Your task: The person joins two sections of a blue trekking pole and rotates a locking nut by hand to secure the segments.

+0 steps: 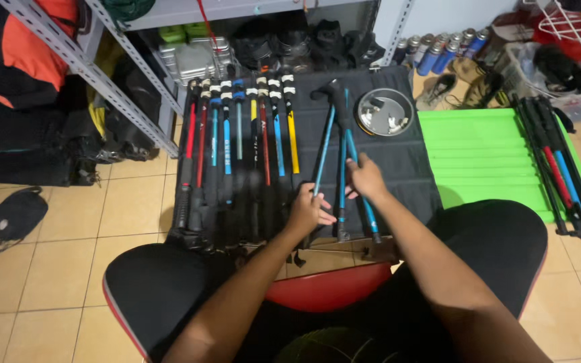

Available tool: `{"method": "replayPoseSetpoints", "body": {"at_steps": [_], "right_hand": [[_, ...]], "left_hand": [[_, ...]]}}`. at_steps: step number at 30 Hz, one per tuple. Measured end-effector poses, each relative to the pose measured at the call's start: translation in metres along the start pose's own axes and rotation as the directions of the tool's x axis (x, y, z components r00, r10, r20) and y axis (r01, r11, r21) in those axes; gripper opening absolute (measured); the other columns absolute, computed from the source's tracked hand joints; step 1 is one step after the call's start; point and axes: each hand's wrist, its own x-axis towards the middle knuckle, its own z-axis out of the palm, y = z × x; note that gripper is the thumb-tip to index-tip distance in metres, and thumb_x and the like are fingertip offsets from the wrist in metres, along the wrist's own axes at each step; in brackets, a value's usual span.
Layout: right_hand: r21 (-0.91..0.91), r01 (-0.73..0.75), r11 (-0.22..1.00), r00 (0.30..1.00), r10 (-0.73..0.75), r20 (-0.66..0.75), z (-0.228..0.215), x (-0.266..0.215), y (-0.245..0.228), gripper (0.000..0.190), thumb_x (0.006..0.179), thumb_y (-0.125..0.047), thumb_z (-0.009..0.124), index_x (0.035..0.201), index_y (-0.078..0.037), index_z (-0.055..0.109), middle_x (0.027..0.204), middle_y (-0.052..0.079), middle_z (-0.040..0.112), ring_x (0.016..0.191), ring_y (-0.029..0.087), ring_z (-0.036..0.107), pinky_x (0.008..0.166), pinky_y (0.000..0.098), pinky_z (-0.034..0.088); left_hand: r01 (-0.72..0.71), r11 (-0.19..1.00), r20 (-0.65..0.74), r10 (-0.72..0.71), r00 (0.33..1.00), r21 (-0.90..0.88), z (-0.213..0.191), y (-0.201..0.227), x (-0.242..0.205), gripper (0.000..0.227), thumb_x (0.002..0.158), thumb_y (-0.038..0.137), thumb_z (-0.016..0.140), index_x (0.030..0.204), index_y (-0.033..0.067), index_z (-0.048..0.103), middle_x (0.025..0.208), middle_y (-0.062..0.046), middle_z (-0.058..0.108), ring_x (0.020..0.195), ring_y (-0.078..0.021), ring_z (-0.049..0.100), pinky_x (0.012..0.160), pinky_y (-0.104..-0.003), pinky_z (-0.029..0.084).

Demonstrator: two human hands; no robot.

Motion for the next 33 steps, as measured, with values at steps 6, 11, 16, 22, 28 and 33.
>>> {"method": "replayPoseSetpoints", "body": {"at_steps": [6, 11, 16, 22, 28, 33], "right_hand": [[-0.394, 0.057, 0.917, 0.982, -0.122, -0.142, -0.023, -0.034, -0.026, 0.042, 0.097, -0.040, 0.049, 0.110, -0.001, 0.054, 0.103, 0.037, 0.060, 0.107, 0.053, 0.055, 0.089, 0.0622, 0.043], [-0.177, -0.019, 0.984, 0.987, -0.010, -0.161, -0.036, -0.025, 0.004, 0.039, 0.093, -0.034, 0.052, 0.113, -0.001, 0.055, 0.093, 0.027, 0.057, 0.083, 0.039, 0.055, 0.072, 0.0494, 0.044], [0.182, 0.112, 0.977, 0.986, -0.087, -0.140, -0.026, -0.004, 0.020, 0.022, 0.093, -0.018, 0.042, 0.089, 0.000, 0.054, 0.047, 0.012, 0.040, 0.028, 0.021, 0.041, 0.026, 0.0315, 0.037], [0.038, 0.231, 0.972, 0.967, -0.225, -0.123, -0.019, 0.020, 0.017, 0.021, 0.091, -0.018, 0.046, 0.080, -0.006, 0.059, 0.052, 0.011, 0.055, 0.046, 0.024, 0.052, 0.047, 0.0349, 0.042], [-0.161, 0.252, 0.954, 0.950, -0.276, -0.148, -0.025, 0.009, 0.005, 0.023, 0.096, -0.018, 0.043, 0.097, -0.001, 0.059, 0.086, 0.031, 0.062, 0.094, 0.051, 0.058, 0.082, 0.0557, 0.043], [-0.132, 0.256, 0.957, 0.949, -0.275, -0.151, -0.028, 0.013, 0.004, 0.024, 0.095, -0.020, 0.042, 0.100, -0.008, 0.063, 0.080, 0.019, 0.068, 0.092, 0.040, 0.064, 0.084, 0.0489, 0.047]], "left_hand": [[-0.183, 0.944, 0.006, 0.188, 0.982, 0.274, 0.014, 0.004, -0.009, 0.047, 0.098, 0.002, 0.034, 0.141, -0.0011, 0.015, 0.084, -0.026, 0.061, 0.057, -0.0376, 0.066, 0.051, -0.041, 0.061], [-0.204, 0.943, -0.044, 0.223, 0.974, 0.261, 0.009, 0.001, -0.012, 0.050, 0.096, 0.001, 0.029, 0.145, 0.0086, 0.022, 0.081, -0.015, 0.054, 0.060, -0.0291, 0.067, 0.050, -0.032, 0.061], [-0.193, 0.927, -0.110, 0.240, 0.965, 0.322, 0.009, 0.021, -0.018, 0.052, 0.096, -0.001, 0.030, 0.146, 0.0111, 0.023, 0.083, -0.010, 0.050, 0.057, -0.0168, 0.061, 0.048, -0.022, 0.057], [-0.140, 0.697, -0.133, 0.323, 0.937, 0.703, -0.006, 0.058, -0.020, 0.055, 0.091, 0.015, 0.052, 0.143, 0.0251, 0.038, 0.100, -0.019, 0.065, 0.095, -0.0363, 0.066, 0.081, -0.044, 0.053], [-0.094, 0.662, -0.151, 0.304, 0.941, 0.744, -0.019, 0.083, -0.026, 0.048, 0.090, 0.019, 0.052, 0.137, 0.0199, 0.046, 0.107, -0.023, 0.063, 0.104, -0.0403, 0.062, 0.085, -0.048, 0.050], [-0.090, 0.632, -0.153, 0.319, 0.935, 0.770, -0.016, 0.084, -0.026, 0.045, 0.091, 0.013, 0.049, 0.136, 0.0149, 0.047, 0.119, -0.024, 0.060, 0.110, -0.0415, 0.059, 0.090, -0.049, 0.048]]}}
